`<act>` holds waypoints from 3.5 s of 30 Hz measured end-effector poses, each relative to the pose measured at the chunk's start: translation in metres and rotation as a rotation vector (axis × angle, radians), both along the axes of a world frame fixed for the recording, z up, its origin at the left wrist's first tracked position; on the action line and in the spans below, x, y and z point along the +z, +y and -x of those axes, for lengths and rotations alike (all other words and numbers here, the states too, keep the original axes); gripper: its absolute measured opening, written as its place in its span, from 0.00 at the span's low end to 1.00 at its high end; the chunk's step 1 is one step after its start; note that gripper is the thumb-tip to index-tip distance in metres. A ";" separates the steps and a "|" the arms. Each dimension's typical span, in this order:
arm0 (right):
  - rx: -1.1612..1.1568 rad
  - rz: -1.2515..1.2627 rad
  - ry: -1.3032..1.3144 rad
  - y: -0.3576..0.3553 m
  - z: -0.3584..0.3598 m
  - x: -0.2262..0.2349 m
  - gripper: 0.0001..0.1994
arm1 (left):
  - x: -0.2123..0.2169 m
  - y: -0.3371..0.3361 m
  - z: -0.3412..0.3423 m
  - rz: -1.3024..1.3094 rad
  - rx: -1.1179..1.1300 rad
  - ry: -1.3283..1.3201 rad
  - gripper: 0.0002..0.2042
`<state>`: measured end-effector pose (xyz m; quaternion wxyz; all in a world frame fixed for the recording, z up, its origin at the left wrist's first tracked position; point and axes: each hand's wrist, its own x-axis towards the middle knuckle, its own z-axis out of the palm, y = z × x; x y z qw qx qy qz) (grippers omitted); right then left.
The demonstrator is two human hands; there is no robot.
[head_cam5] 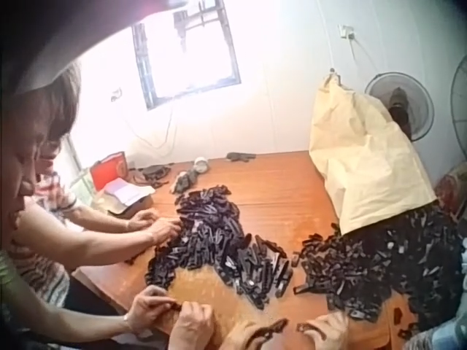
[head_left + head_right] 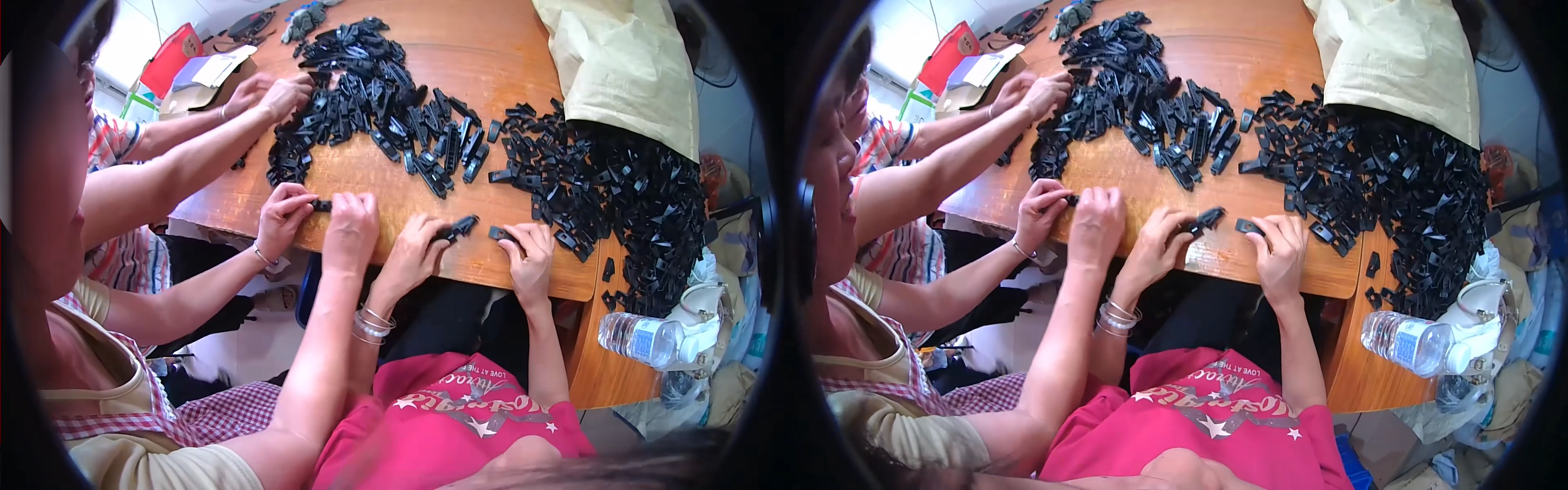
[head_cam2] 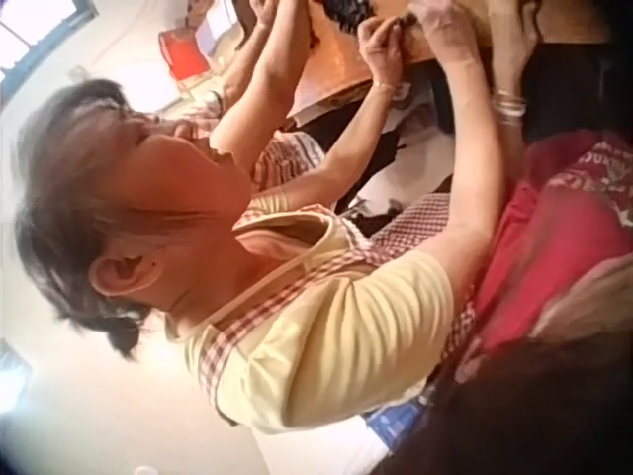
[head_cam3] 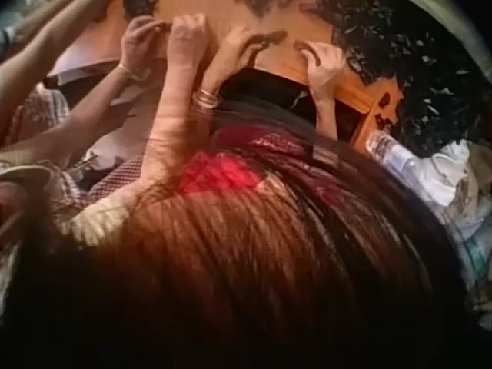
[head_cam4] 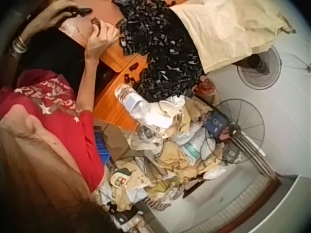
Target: Assembling small black plastic buckle components at a workbench.
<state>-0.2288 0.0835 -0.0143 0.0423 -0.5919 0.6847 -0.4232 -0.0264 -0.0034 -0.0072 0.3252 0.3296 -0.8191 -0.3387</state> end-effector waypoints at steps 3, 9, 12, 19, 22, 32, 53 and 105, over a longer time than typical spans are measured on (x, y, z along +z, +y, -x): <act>-0.032 -0.029 0.126 -0.004 -0.002 0.012 0.10 | 0.007 0.001 -0.001 0.133 0.008 -0.122 0.12; 0.157 -0.132 -0.375 -0.013 0.009 0.014 0.12 | -0.006 0.002 0.005 0.164 0.038 -0.026 0.11; 0.348 -0.196 -0.379 -0.018 0.017 0.016 0.12 | -0.008 0.004 0.006 0.154 0.042 -0.026 0.10; 0.400 -0.091 -0.191 -0.026 0.001 0.009 0.13 | -0.004 0.002 0.010 0.167 -0.008 -0.039 0.10; 0.418 -0.099 -0.179 -0.028 -0.001 0.004 0.12 | -0.007 0.000 0.009 0.134 -0.007 0.068 0.07; 0.030 0.035 0.401 -0.089 0.022 0.006 0.07 | 0.003 -0.049 0.017 -0.995 0.265 1.076 0.06; 0.394 -0.226 -0.512 -0.028 0.010 0.011 0.11 | -0.001 -0.001 -0.001 -0.129 0.123 -0.056 0.08; -0.002 -0.138 0.272 -0.056 0.008 0.015 0.13 | -0.011 -0.056 0.043 0.080 0.514 -0.114 0.11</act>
